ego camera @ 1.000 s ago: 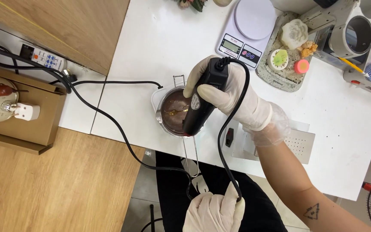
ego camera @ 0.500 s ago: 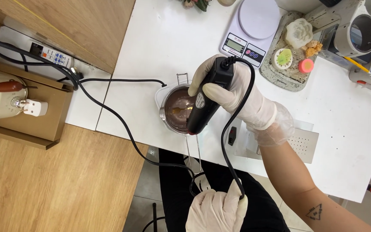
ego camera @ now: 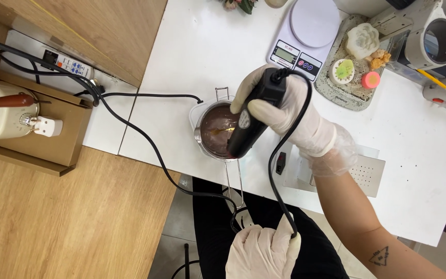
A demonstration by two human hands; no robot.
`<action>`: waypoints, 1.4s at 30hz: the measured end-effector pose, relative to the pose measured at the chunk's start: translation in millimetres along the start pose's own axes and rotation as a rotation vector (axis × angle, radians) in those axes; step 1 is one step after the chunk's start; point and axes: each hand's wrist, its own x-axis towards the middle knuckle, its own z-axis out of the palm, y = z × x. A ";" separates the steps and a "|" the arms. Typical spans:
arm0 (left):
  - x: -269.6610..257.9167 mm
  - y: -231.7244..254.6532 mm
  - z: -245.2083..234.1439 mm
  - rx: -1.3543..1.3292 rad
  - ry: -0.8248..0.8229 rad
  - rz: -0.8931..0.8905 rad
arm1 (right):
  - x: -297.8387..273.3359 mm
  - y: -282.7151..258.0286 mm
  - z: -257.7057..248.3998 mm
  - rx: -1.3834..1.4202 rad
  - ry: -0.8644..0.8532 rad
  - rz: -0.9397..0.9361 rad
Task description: Melting and stirring wax in a small pot on a heating plate for candle making.
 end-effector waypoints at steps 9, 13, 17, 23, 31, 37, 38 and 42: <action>-3.8 -1.4 5.6 0.004 -0.015 -0.015 | -2.8 -3.6 11.8 0.044 0.035 -0.015; -3.0 -1.1 4.0 0.025 0.014 0.005 | -2.3 3.6 13.5 0.089 0.060 -0.061; -1.9 -4.3 6.0 0.025 0.028 0.042 | -2.4 3.8 15.2 0.086 0.067 -0.049; -3.1 -5.8 7.6 0.030 0.063 0.063 | -3.6 7.9 15.2 0.127 0.071 -0.031; 0.1 -4.8 7.6 0.025 0.048 0.074 | -4.8 20.2 11.0 0.161 0.085 -0.051; 3.2 -3.3 3.7 0.031 0.065 0.095 | -10.1 10.4 4.2 0.141 0.108 -0.020; 3.6 -2.8 4.2 0.033 0.067 0.096 | -10.6 10.6 0.9 0.141 0.107 -0.023; 4.1 1.2 4.9 0.045 0.067 0.091 | -11.6 4.6 -8.8 0.024 0.086 -0.002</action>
